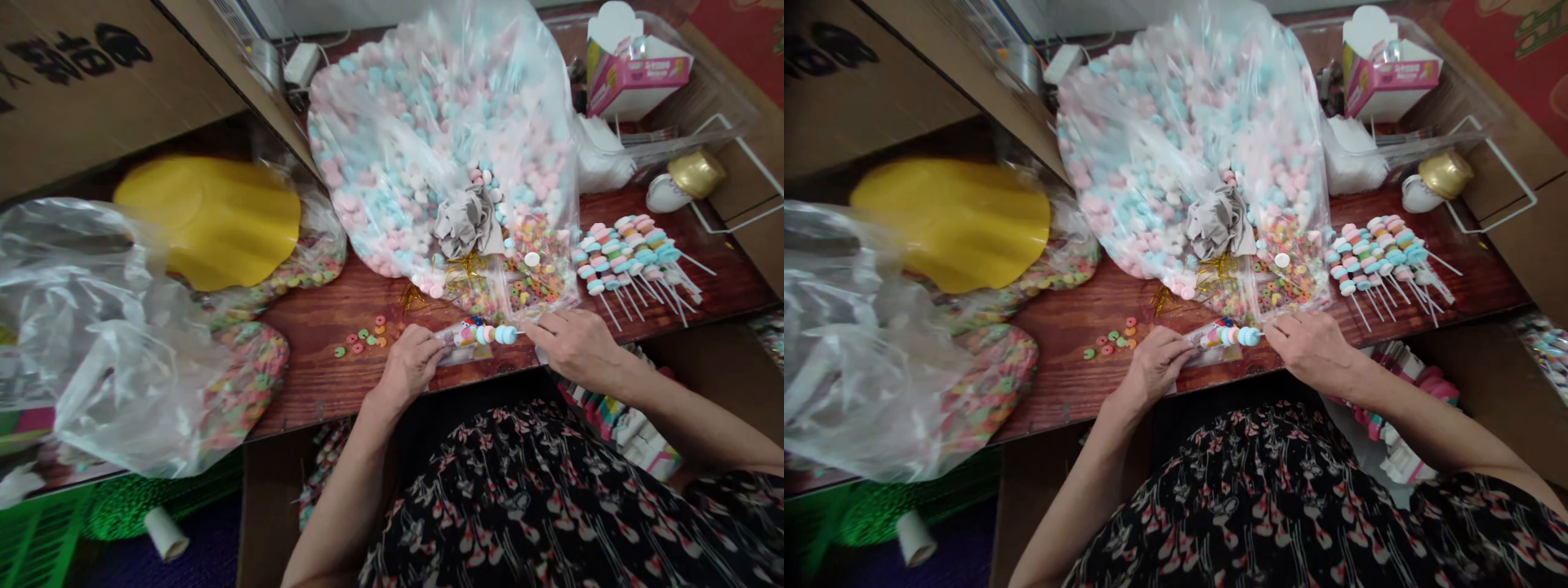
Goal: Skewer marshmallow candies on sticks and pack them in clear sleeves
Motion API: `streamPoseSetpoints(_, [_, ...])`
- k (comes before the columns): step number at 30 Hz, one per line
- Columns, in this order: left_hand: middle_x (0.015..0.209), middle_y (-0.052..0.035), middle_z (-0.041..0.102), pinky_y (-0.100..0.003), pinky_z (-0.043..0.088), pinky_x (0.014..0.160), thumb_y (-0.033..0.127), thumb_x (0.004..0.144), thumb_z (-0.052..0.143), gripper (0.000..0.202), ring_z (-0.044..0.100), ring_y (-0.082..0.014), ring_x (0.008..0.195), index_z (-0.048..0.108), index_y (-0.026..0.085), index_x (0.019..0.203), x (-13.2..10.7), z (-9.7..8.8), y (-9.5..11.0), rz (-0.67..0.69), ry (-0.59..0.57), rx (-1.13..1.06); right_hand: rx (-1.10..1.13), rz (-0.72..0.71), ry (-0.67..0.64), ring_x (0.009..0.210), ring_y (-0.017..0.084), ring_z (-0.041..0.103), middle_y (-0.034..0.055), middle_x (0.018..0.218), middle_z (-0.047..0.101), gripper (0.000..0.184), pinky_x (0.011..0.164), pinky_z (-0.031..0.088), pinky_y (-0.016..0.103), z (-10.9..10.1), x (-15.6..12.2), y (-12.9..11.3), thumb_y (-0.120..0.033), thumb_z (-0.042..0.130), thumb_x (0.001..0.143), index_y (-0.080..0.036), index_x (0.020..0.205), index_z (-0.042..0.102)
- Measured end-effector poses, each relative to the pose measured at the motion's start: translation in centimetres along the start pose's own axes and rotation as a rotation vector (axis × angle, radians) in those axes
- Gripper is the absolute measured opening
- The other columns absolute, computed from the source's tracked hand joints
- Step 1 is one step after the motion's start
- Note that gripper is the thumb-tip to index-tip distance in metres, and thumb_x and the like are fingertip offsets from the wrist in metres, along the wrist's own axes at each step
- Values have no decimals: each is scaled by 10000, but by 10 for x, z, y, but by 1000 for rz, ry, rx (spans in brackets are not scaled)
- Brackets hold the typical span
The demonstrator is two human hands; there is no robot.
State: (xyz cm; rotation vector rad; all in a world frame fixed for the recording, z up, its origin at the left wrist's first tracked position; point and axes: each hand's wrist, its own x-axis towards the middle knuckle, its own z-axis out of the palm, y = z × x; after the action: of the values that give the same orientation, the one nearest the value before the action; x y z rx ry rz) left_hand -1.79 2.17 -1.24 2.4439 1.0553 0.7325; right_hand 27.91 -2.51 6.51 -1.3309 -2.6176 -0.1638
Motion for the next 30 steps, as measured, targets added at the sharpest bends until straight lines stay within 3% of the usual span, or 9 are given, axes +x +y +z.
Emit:
streamPoseSetpoints(4, [737,-56,608,-304,435,669,233,904,563,177,519,-172,722,703,187,805,4,-7,4,-14,-32,56,62,-81,85,711,170,515,56,748,647,290,636,318,316,-3,3,1,-86,416,875,-147,954,689])
streamPoseSetpoints(11, [871,-76,650,-317,489,768,177,883,564,111,583,-186,850,675,172,877,14,-14,8,59,13,-27,164,-69,184,770,161,561,39,805,703,288,669,339,311,3,5,12,-142,424,898,-189,989,694])
streamPoseSetpoints(17, [1092,-114,658,-365,489,875,152,840,525,380,609,-228,1005,558,173,1218,24,-17,16,6,-99,-83,267,-50,239,768,161,559,46,850,698,311,664,353,302,13,6,19,-162,404,902,-196,1023,688])
streamPoseSetpoints(22, [819,-34,629,-268,460,693,284,849,589,134,565,-165,735,611,176,926,38,-16,33,-137,-297,-197,233,-54,224,718,152,508,27,788,670,283,653,324,307,7,13,26,-231,413,937,-230,1023,683])
streamPoseSetpoints(26, [842,2,603,-241,431,697,438,759,718,339,530,-151,746,604,180,947,47,-10,45,-205,-431,-406,184,-163,156,735,153,490,20,810,662,245,670,316,310,-4,25,35,-274,433,961,-247,1015,671])
streamPoseSetpoints(30, [815,19,528,-231,396,708,472,720,744,362,475,-150,779,564,168,801,50,-6,52,-212,-536,-563,154,-340,34,722,153,474,23,771,632,265,651,302,307,-16,38,44,-188,397,957,-211,966,661])
